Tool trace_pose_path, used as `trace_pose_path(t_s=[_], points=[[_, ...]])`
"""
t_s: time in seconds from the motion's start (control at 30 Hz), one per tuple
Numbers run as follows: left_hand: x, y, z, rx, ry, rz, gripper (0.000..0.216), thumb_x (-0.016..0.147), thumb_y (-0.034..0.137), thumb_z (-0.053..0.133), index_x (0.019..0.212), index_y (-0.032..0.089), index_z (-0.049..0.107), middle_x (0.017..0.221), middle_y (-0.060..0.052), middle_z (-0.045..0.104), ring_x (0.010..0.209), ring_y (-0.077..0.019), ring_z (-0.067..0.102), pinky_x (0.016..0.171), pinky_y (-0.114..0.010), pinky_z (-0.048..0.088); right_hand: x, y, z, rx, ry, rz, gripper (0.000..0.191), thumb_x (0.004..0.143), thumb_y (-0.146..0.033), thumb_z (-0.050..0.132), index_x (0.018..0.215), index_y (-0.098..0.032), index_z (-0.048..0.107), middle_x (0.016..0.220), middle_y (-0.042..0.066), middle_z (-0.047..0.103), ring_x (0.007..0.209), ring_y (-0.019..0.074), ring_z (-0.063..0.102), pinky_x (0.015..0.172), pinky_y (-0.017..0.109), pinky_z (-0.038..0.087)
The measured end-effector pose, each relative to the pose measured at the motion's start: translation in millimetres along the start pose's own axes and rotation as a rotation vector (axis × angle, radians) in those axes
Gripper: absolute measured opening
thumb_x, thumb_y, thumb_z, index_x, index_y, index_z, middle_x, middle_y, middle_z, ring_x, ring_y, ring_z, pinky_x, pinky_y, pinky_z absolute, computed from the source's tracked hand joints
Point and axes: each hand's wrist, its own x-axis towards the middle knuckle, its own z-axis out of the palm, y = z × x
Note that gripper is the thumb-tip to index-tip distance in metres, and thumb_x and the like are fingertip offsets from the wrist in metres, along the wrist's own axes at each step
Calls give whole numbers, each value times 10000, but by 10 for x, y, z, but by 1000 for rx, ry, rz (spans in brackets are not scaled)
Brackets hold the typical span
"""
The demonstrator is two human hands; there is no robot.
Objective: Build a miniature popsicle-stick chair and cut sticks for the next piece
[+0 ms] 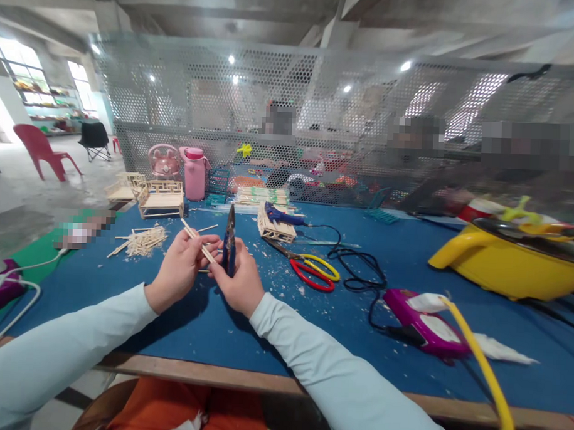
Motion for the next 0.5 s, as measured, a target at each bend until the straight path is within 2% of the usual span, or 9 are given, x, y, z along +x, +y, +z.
trace_pose_path(t_s=[0.1,0.2,0.33,0.5], points=[[-16,-14,10,17,-14,22,187,818,236,521,836,200,338,875,-33,642,751,-138,650,627,-255,522,-14,18,6,-85,5,-36,284,729,-254,585,955,-216,417,734,-3,595,607,140,623,639,326,551],[-9,-20,8,47,-55,23,182,813,249,522,832,198,349,845,-28,646,672,-129,644,560,-233,504,-25,8,26,-93,30,-25,258,721,-230,579,922,-214,417,706,-14,577,583,129,604,606,311,549],[41,4,-36,127,-150,-35,187,791,288,549,819,182,398,771,-27,658,548,-112,606,466,-202,459,-24,-25,56,8,47,70,249,672,-222,584,857,-214,418,696,-31,564,540,107,567,539,289,545],[77,10,-99,176,-243,-110,221,719,306,637,807,142,518,712,-32,660,529,-98,574,505,-213,469,3,1,54,70,63,158,312,630,-236,600,895,-198,439,618,-62,534,480,98,549,494,273,521]])
